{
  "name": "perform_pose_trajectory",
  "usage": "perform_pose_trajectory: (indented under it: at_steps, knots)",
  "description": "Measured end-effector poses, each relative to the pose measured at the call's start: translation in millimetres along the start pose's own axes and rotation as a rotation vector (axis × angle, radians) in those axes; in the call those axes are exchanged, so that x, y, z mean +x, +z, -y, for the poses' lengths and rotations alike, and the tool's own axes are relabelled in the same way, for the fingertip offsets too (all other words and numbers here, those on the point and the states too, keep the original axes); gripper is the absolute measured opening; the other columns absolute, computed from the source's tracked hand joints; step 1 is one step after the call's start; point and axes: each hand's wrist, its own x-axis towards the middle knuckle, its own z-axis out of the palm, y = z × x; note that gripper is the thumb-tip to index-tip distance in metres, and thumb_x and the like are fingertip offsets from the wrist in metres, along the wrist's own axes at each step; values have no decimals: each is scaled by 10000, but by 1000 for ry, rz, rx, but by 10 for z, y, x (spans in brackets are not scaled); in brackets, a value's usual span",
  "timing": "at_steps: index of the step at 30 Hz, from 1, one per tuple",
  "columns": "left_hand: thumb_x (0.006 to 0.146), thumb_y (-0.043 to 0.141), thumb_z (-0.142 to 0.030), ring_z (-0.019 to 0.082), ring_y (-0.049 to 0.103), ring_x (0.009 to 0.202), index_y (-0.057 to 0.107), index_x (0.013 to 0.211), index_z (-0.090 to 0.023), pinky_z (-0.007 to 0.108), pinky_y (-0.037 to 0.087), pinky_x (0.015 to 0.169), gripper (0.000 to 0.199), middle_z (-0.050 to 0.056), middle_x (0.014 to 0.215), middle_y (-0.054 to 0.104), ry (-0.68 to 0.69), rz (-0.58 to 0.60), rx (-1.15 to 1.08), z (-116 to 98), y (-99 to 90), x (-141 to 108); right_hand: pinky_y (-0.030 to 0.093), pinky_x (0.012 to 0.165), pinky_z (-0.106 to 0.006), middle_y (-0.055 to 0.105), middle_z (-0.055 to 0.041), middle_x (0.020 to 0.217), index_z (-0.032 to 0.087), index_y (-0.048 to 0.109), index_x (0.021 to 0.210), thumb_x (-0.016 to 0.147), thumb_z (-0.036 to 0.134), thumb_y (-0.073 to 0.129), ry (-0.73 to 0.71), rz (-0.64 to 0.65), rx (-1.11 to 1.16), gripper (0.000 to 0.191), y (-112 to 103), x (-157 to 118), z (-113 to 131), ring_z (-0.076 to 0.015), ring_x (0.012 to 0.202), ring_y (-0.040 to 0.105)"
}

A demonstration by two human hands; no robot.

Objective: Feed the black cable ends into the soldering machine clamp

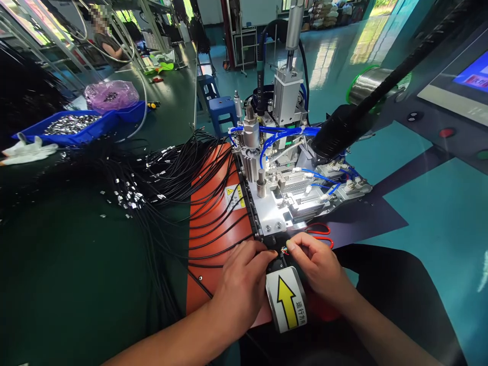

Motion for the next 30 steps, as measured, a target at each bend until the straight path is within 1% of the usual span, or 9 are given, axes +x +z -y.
perform_pose_trajectory:
  at_steps: [10, 21, 30]
  knots:
    - [913, 495, -21, 213, 587, 913, 657, 1074, -181, 355, 510, 788, 279, 76, 998, 631, 7, -8, 10, 0, -3, -3, 408, 616, -267, 538, 24, 702, 219, 552, 765, 962, 419, 499, -28, -7, -7, 286, 3, -17, -33, -159, 659, 516]
    - [867, 507, 20, 220, 591, 911, 657, 1057, -175, 362, 517, 779, 312, 78, 1002, 633, 0, -12, 20, -9, -6, 7, 417, 632, -272, 547, 24, 716, 223, 558, 780, 971, 423, 499, -58, -19, -17, 283, 33, -11, -104, -160, 673, 522]
    - [881, 493, 6, 220, 592, 915, 654, 1055, -181, 361, 519, 788, 303, 80, 1012, 634, -1, 3, 34, -5, -8, 8, 423, 643, -287, 560, 5, 730, 219, 557, 780, 973, 400, 491, -103, -40, -46, 273, 14, -34, -66, -175, 686, 538]
